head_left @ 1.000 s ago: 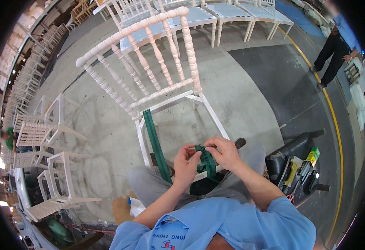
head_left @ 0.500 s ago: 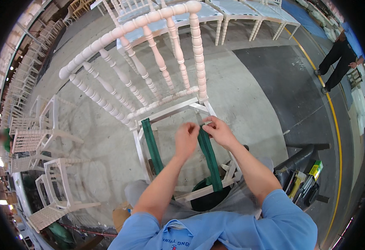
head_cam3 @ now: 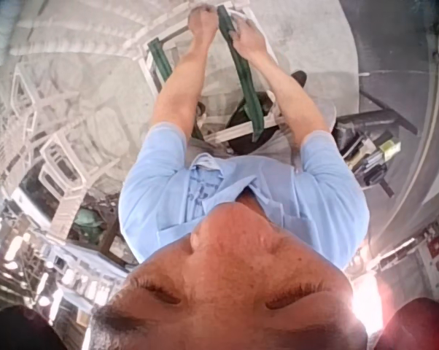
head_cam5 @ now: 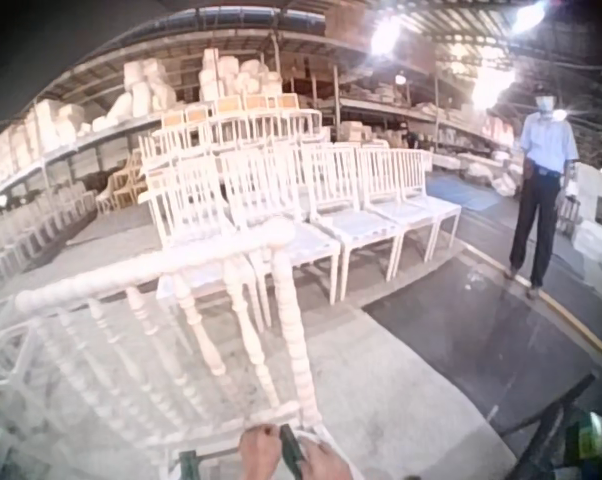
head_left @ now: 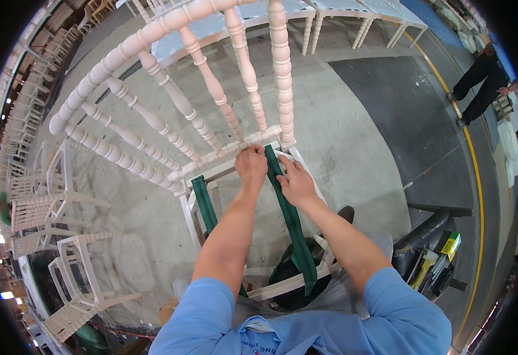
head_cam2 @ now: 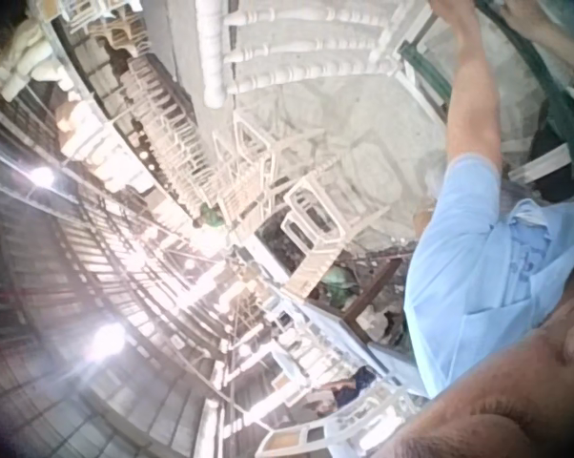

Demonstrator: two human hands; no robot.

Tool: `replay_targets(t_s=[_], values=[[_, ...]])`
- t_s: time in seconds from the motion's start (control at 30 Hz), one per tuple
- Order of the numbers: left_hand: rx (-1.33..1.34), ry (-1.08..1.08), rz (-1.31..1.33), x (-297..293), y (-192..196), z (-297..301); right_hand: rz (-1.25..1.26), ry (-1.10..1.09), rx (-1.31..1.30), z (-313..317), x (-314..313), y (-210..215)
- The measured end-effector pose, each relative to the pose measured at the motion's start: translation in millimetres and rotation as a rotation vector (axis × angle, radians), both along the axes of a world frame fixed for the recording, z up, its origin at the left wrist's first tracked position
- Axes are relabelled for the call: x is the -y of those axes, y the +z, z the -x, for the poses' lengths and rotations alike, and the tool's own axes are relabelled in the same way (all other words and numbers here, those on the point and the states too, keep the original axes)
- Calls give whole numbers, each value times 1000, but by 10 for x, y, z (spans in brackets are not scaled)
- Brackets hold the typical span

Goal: The person attaches green webbing strips to the seat frame of a white wooden chair. They position each strip, staple it in place with a pneumatic stapler, and trim the excess with scissors, repeating the process for multiple strips.

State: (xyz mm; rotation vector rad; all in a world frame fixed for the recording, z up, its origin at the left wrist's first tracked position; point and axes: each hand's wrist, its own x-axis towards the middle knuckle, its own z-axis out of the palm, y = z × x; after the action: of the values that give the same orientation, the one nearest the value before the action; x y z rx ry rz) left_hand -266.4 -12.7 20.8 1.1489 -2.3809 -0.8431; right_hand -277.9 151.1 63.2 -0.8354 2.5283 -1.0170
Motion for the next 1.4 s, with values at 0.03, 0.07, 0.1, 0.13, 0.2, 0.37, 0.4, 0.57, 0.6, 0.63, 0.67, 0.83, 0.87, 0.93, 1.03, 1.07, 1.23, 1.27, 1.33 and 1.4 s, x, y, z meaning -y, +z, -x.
replay_targets(t_s=[0.03,0.07,0.1,0.13,0.2,0.37,0.4,0.57,0.6,0.63,0.67,0.83,0.87,0.93,1.03,1.07,1.23,1.27,1.33,1.4], values=[[-17,9,8,-21,-25,1,-4,35,-45,31,52,2],[-34,16,20,-27,-26,9,-46,48,-60,69,111,20],[-18,13,15,-24,-25,9,-88,61,-75,105,172,38],[-2,9,10,-20,-21,6,-130,75,-90,135,224,60],[37,3,-4,-10,-11,-9,-192,88,-78,175,306,99],[27,-53,-68,-6,50,-54,-248,82,-76,208,366,91],[-39,-72,36,-31,38,-98,-246,79,-79,200,373,86],[-47,-275,304,-206,-14,-452,-279,84,-48,218,359,93],[-7,-313,338,-223,-16,-471,-283,81,-47,216,368,102],[31,-353,371,-251,-22,-470,-289,75,-46,217,363,111],[68,-387,408,-257,-34,-478,-261,75,-57,215,357,116],[141,-454,357,-314,-82,-410,89,116,92,399,-162,176],[178,-432,351,-245,-111,-500,127,35,150,355,-344,241],[183,-423,352,-217,-113,-548,139,-151,211,380,-1110,343],[172,-428,345,-273,-92,-519,26,-569,46,269,-2822,503],[161,-429,340,-290,-73,-486,50,-656,-15,114,-3414,592],[150,-452,268,-290,-27,-437,-755,-1025,-188,-916,-5362,766],[156,-449,264,-260,-19,-469,-824,-1040,-143,-961,-5461,701],[179,-441,305,-182,-17,-592,-754,-1029,-56,-949,-5466,589],[197,-467,305,-214,38,-545,-578,-1065,105,-962,-5520,578]])
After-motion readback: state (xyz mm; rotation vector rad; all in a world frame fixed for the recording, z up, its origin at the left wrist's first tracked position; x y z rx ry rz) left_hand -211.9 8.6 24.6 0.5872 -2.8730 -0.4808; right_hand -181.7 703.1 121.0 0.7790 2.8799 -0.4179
